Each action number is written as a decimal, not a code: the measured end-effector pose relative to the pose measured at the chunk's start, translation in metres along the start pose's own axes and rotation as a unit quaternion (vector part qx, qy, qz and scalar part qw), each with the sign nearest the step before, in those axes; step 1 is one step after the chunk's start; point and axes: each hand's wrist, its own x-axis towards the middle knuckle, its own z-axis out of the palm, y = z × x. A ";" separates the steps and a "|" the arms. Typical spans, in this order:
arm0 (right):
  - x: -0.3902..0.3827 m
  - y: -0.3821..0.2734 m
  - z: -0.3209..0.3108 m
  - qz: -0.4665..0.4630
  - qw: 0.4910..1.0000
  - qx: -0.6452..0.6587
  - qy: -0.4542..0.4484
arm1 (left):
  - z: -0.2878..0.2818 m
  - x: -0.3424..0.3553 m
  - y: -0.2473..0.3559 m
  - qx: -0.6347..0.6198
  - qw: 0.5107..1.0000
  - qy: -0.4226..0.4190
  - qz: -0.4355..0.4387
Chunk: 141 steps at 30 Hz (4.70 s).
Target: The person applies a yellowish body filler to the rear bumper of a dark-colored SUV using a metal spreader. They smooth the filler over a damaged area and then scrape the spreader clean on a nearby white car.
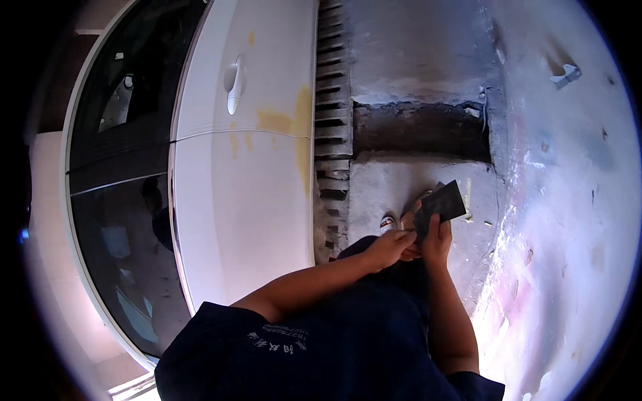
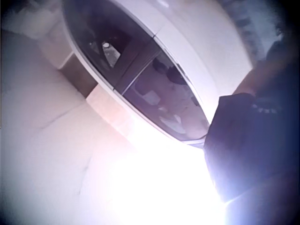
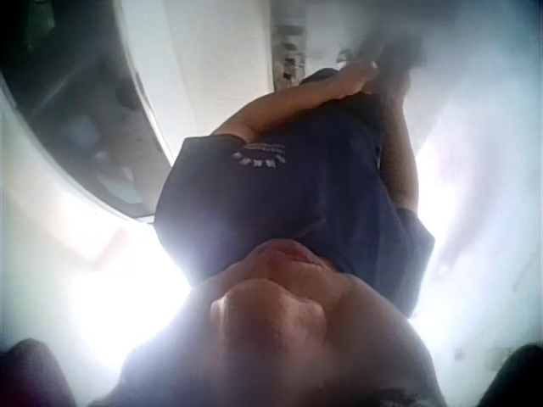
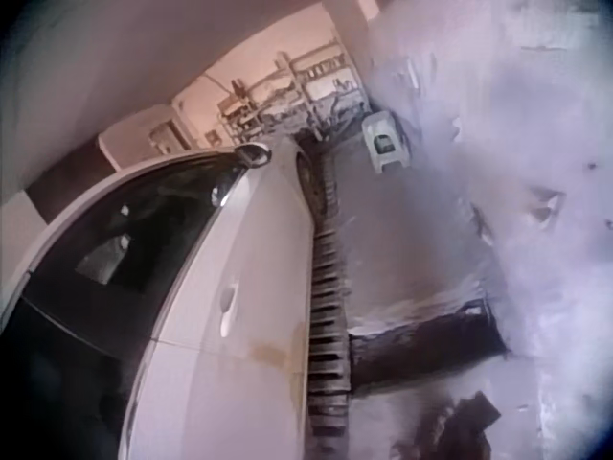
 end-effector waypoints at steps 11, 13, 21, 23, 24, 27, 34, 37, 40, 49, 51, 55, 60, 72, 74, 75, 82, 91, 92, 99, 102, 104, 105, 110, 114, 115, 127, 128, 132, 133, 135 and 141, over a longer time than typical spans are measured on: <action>0.087 0.032 0.020 -0.109 0.977 -0.177 -0.040 | -0.004 0.029 0.051 -0.179 0.982 0.053 -0.031; 0.095 0.057 0.011 -0.062 0.977 -0.200 -0.031 | -0.041 0.032 0.047 -0.187 0.982 0.017 0.028; 0.084 0.167 0.007 0.222 0.972 -0.064 -0.052 | -0.149 0.083 -0.040 0.641 0.745 0.085 -0.166; 0.078 0.176 0.009 0.233 0.968 -0.074 -0.057 | -0.167 0.097 -0.062 0.644 0.708 0.054 -0.284; 0.073 0.186 0.011 0.242 0.965 -0.079 -0.056 | -0.172 0.106 -0.060 0.645 0.708 0.059 -0.281; 0.061 0.224 0.015 0.265 0.952 -0.145 -0.057 | -0.188 0.130 -0.049 0.633 0.725 0.099 -0.253; 0.072 0.243 0.042 0.267 0.957 -0.100 -0.061 | -0.298 0.148 -0.091 0.485 0.867 0.049 -0.102; 0.083 0.228 0.050 0.295 0.950 -0.094 -0.052 | -0.298 0.105 -0.086 0.476 0.877 0.056 -0.043; 0.073 0.255 0.049 0.325 0.945 -0.019 -0.039 | -0.274 0.061 -0.009 0.533 0.823 -0.047 -0.189; 0.078 0.244 0.068 0.320 0.947 -0.005 -0.002 | -0.405 0.008 0.241 0.896 0.255 0.350 -0.095; 0.083 0.237 0.071 0.324 0.945 -0.038 -0.021 | -0.411 -0.005 0.281 0.894 0.179 0.361 -0.198; 0.079 0.251 0.082 0.338 0.939 0.034 0.046 | -0.420 0.035 0.289 0.895 0.154 0.320 -0.270; 0.088 0.245 0.086 0.316 0.948 -0.016 0.021 | -0.469 0.122 0.251 0.912 0.148 0.240 -0.297; 0.074 0.267 0.088 0.370 0.926 0.068 0.037 | -0.456 0.057 0.274 0.926 0.175 0.248 -0.224; 0.071 0.274 0.090 0.381 0.919 0.095 0.043 | -0.433 0.032 0.290 0.909 0.143 0.320 -0.225; 0.069 0.275 0.093 0.377 0.918 0.103 0.067 | -0.428 0.025 0.291 0.899 0.135 0.348 -0.229; 0.081 0.269 0.092 0.390 0.920 0.017 0.030 | -0.473 0.114 0.270 0.912 0.155 0.272 -0.264; 0.080 0.267 0.101 0.402 0.913 0.040 0.060 | -0.514 0.184 0.203 0.926 0.221 0.059 -0.301; 0.076 0.274 0.098 0.413 0.907 0.060 0.064 | -0.522 0.184 0.213 0.928 0.198 0.061 -0.310; 0.098 0.262 0.112 0.399 0.911 0.055 0.084 | -0.548 0.261 0.356 0.931 0.076 0.241 -0.264; 0.110 0.251 0.118 0.411 0.903 0.069 0.102 | -0.569 0.285 0.354 0.937 0.072 0.239 -0.244; 0.118 0.249 0.118 0.409 0.907 0.065 0.081 | -0.577 0.288 0.325 0.953 0.082 0.176 -0.233; 0.120 0.248 0.119 0.409 0.907 0.064 0.074 | -0.577 0.286 0.303 0.954 0.096 0.148 -0.243; 0.115 0.254 0.128 0.422 0.896 0.085 0.110 | -0.544 0.231 0.214 0.953 0.188 -0.030 -0.238; 0.112 0.262 0.134 0.423 0.896 0.076 0.114 | -0.561 0.255 0.245 0.930 0.265 0.072 -0.246; 0.113 0.263 0.135 0.428 0.893 0.086 0.110 | -0.587 0.266 0.273 0.947 0.232 0.104 -0.198; 0.113 0.258 0.139 0.454 0.881 0.072 0.112 | -0.603 0.356 0.311 0.936 0.020 0.100 -0.337; 0.111 0.260 0.137 0.459 0.878 0.085 0.108 | -0.601 0.351 0.298 0.937 0.022 0.095 -0.335; 0.111 0.263 0.140 0.445 0.879 0.121 0.122 | -0.580 0.332 0.263 0.939 0.039 0.048 -0.340; 0.113 0.260 0.139 0.443 0.885 0.099 0.102 | -0.581 0.324 0.248 0.940 0.042 0.036 -0.336; 0.117 0.254 0.135 0.442 0.892 0.054 0.070 | -0.576 0.308 0.215 0.937 0.056 0.015 -0.344; 0.099 0.269 0.123 0.446 0.880 0.126 0.102 | -0.570 0.265 0.130 0.933 0.161 0.028 -0.320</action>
